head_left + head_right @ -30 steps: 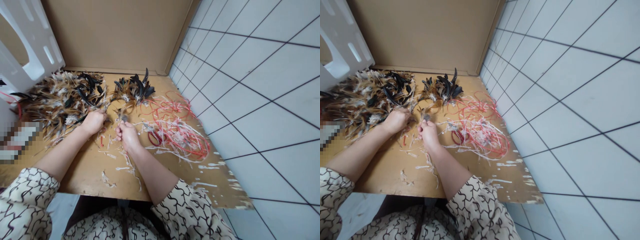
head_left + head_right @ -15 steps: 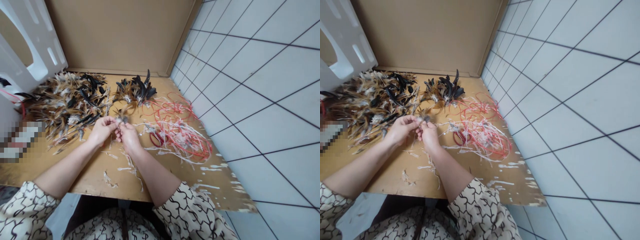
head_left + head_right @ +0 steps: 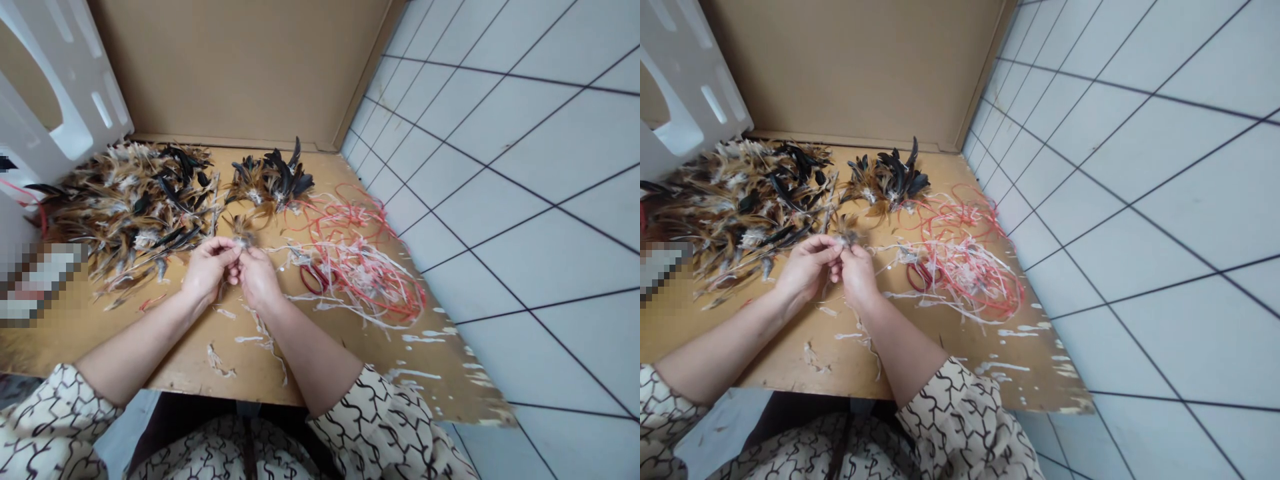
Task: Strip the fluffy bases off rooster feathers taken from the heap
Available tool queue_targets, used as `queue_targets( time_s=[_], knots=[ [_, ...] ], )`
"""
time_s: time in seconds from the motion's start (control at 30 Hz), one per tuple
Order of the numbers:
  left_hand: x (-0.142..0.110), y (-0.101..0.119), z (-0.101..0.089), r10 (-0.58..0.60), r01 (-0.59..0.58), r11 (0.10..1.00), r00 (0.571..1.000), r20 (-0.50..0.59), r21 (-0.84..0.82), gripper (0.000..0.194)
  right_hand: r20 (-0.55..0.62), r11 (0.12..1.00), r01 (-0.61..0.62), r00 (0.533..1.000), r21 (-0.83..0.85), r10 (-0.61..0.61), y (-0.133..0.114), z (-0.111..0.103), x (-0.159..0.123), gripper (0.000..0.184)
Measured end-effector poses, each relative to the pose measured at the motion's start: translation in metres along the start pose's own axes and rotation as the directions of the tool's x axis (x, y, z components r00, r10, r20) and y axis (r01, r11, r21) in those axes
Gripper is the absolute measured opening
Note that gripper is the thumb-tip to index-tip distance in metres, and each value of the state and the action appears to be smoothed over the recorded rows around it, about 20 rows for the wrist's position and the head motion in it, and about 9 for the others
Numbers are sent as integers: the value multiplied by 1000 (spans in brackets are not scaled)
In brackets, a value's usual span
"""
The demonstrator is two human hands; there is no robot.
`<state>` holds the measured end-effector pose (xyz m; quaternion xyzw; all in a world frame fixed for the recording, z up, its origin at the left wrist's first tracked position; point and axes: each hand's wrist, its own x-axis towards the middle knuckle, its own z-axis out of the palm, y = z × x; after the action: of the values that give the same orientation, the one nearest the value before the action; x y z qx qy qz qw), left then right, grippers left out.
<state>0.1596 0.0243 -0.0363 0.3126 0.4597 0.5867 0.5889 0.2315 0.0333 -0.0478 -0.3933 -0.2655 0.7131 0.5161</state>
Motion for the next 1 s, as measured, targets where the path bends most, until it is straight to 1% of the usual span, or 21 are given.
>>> queue_targets(
  time_s=[0.13, 0.33, 0.4, 0.5, 0.57, 0.63, 0.7, 0.77, 0.83, 0.9, 0.97, 1.0],
  knots=[
    [0, 1, 0, -22, 22, 999, 1000, -1, -26, 30, -4, 999, -21, 1000, 31, 21, -1, 1, -1, 11],
    [-1, 2, 1, -35, 34, 998, 999, -10, -49, 25, 44, 998, -31, 999, 51, 29, -1, 0, -2, 12],
    [-2, 2, 2, -43, 43, 998, 999, 1, -35, 27, 31, 999, -42, 999, 31, 41, -1, 1, -2, 14],
    [1, 7, 0, -46, 45, 998, 998, 33, 36, 30, -33, 999, -35, 999, -6, 35, -2, 0, -2, 21],
    [10, 16, -3, 6, -12, 991, 999, 42, 130, 26, -81, 1000, 1, 997, -13, -2, -4, -1, 0, 24],
    [25, 29, -9, 137, -136, 958, 991, 14, 253, 19, -126, 999, 50, 991, 1, -50, -6, -4, 1, 26],
    [45, 43, -15, 268, -245, 874, 963, 5, 421, 11, -170, 997, 75, 983, 22, -71, -8, -6, 3, 26],
    [67, 54, -21, 328, -255, 730, 945, 2, 634, 5, -201, 997, 68, 978, 38, -59, -9, -8, 4, 26],
    [88, 59, -25, 327, -201, 545, 945, 14, 814, 6, -197, 998, 43, 980, 44, -33, -9, -8, 4, 25],
    [105, 57, -26, 313, -155, 347, 949, 41, 925, 10, -173, 999, 21, 985, 44, -13, -7, -8, 5, 25],
    [117, 51, -26, 299, -143, 203, 951, 78, 969, 13, -149, 999, 13, 989, 43, -6, -5, -8, 5, 26],
    [121, 48, -25, 295, -143, 159, 951, 91, 977, 14, -142, 999, 11, 990, 42, -5, -4, -8, 6, 27]
  ],
)
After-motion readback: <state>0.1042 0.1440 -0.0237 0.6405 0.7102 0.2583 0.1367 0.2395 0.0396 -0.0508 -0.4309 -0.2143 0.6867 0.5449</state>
